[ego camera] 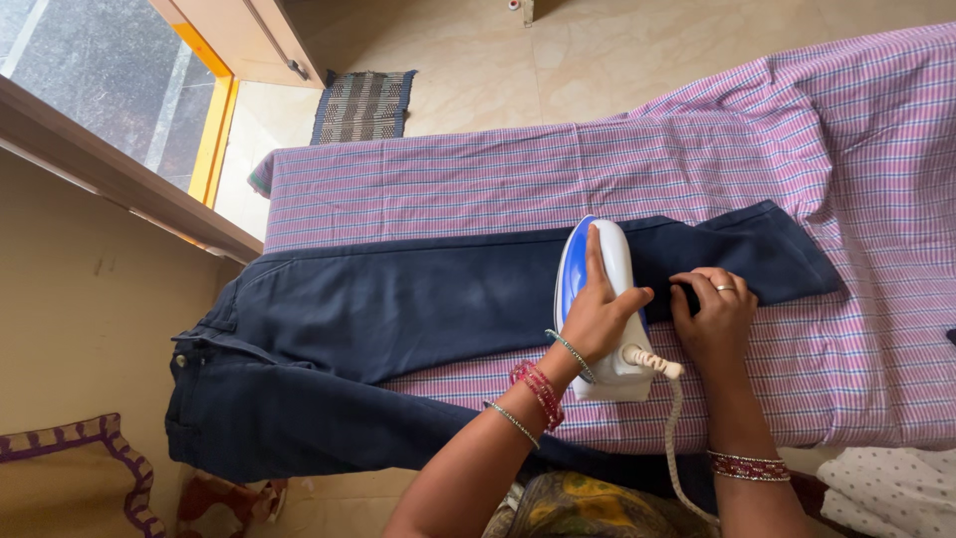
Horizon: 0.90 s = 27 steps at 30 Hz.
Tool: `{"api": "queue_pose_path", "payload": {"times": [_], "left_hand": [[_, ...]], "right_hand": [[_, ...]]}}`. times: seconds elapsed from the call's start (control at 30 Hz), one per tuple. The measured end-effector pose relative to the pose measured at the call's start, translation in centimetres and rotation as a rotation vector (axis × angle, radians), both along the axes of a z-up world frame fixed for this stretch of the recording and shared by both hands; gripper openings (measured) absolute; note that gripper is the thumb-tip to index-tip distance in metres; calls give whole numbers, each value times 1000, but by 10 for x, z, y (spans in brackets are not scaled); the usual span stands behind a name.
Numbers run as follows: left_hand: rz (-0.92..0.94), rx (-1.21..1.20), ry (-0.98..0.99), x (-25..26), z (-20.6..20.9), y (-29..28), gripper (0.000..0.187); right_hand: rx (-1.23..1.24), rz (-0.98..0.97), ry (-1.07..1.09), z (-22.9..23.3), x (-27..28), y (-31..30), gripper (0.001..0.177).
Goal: The person irons a pair of dark trousers on a bed using a blue and white iron, smoothing the fabric with one hand while moving the iron across the legs and pockets.
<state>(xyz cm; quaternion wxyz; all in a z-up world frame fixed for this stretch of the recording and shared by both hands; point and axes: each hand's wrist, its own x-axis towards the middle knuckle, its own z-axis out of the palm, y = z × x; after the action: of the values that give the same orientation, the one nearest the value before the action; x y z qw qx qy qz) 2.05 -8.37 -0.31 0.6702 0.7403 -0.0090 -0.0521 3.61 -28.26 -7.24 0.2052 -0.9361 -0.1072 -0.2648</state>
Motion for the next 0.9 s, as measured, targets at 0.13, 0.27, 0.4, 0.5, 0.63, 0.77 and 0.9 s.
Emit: {"api": "queue_pose_path", "payload": {"times": [0.13,0.27,0.4,0.5,0.63,0.77,0.9], "left_hand": [[2,34,50,3,-1,-2,121],[10,24,7,0,-3,-2,120],[-3,24,23,-10,1,-2,120],[-19,31,30,-8,7,-1,119],[-22,54,64,-7,8,-2,116],[-25,23,51,-3,7,-2,116],[-14,15,-11,-3,-1,-3,116]], "right_hand": [[4,-1,15,2,0,0,12],[-5,6,-4,7,-1,2,13],[36,39,-7,7,-4,0,11],[103,69,-101,7,13,-26,9],[168,-29,-180,9,54,-81,17],[-96,-251,-48,4,75,-89,25],[-100,-374,-39,-7,81,-95,58]]}}
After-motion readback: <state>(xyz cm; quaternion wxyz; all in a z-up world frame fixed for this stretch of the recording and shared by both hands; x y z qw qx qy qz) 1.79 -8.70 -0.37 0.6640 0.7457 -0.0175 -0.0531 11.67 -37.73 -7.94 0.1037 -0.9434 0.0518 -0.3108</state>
